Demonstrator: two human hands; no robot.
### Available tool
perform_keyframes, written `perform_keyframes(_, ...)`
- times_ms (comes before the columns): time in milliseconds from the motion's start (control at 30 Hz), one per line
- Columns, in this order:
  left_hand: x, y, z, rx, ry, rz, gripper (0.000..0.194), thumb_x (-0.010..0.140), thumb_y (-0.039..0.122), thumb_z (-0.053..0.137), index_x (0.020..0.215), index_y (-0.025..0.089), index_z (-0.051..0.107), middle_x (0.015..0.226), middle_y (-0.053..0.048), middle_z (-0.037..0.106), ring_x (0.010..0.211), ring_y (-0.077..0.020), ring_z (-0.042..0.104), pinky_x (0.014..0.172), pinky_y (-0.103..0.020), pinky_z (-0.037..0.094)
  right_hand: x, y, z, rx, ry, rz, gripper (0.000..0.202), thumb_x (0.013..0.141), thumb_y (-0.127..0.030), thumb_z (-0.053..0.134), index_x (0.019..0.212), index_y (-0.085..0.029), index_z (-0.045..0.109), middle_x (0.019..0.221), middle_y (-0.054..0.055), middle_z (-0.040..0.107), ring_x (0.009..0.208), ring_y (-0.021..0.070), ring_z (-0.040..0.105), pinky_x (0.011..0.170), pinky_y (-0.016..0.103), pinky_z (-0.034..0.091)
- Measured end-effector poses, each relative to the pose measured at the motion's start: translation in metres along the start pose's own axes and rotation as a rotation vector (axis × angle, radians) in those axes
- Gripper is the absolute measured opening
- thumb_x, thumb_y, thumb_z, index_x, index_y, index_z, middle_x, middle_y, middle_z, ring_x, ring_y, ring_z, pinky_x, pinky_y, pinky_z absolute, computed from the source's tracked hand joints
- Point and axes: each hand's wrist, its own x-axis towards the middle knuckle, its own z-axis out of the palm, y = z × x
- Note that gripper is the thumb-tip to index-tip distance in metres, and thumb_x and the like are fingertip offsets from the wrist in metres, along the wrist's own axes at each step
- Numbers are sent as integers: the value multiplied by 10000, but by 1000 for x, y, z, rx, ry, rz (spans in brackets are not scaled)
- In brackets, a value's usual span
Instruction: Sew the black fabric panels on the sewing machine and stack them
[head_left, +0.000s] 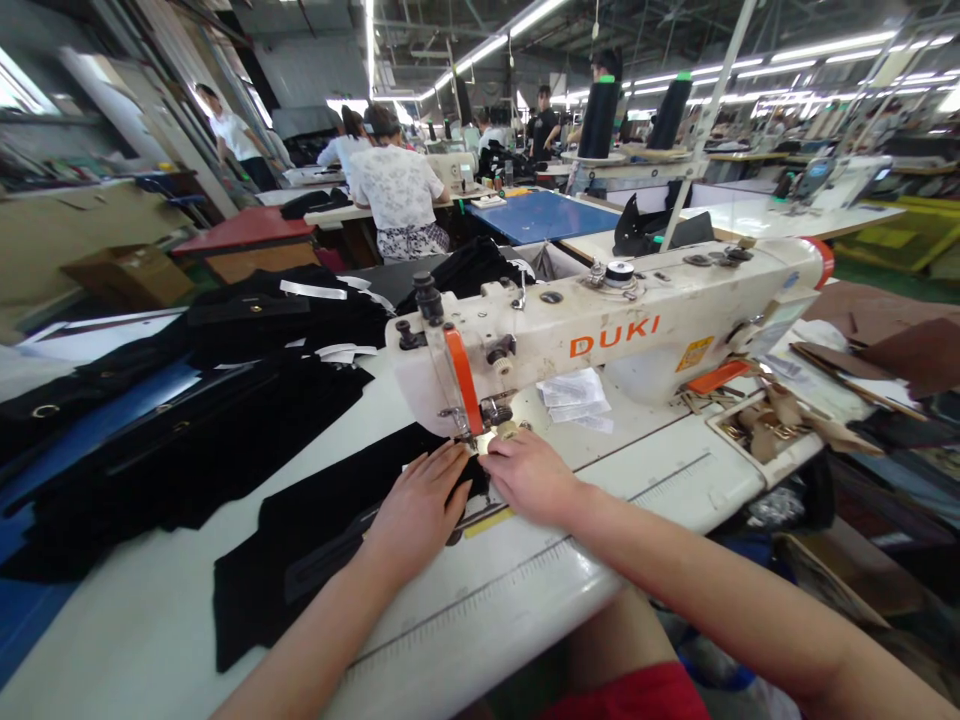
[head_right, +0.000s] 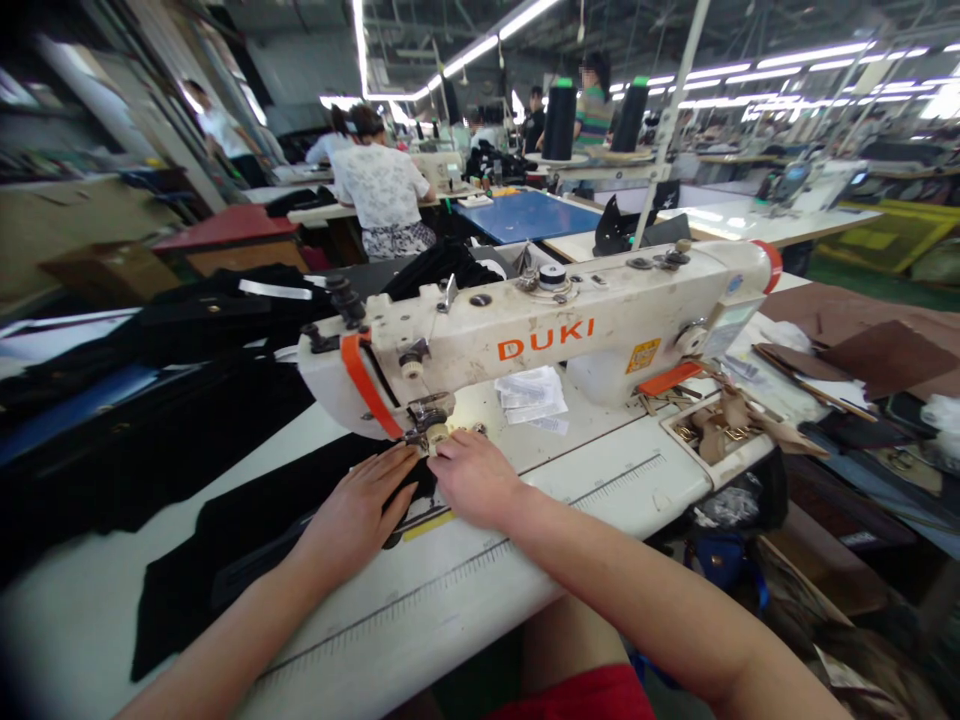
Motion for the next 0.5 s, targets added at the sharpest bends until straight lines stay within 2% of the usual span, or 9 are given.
perform_keyframes(300,10,-8,4,-5,9,-37,420,942,314,387,1224,103,616,1275,-171,625,1210,-292,568,1022,-486,454,-3,2,3,-1,58,23,177,892,-143,503,864,-149,678,850,76,641,841,214,504,778,339,387)
perform_keyframes(400,-3,-4,0,5,-29,-54,432,945,309,378,1265,105,585,1322,-154,595,1253,-278,532,1039,-480,438,-6,1,1,12,93,13,180,889,-140,507,872,-153,686,821,75,635,815,209,498,752,332,391)
perform_keyframes(500,-27,4,-9,13,-65,-57,433,953,310,364,1304,140,553,1372,-113,561,1298,-244,487,1066,-463,409,-8,1,1,44,133,-3,165,869,-123,531,876,-159,692,816,71,637,795,201,499,746,325,398)
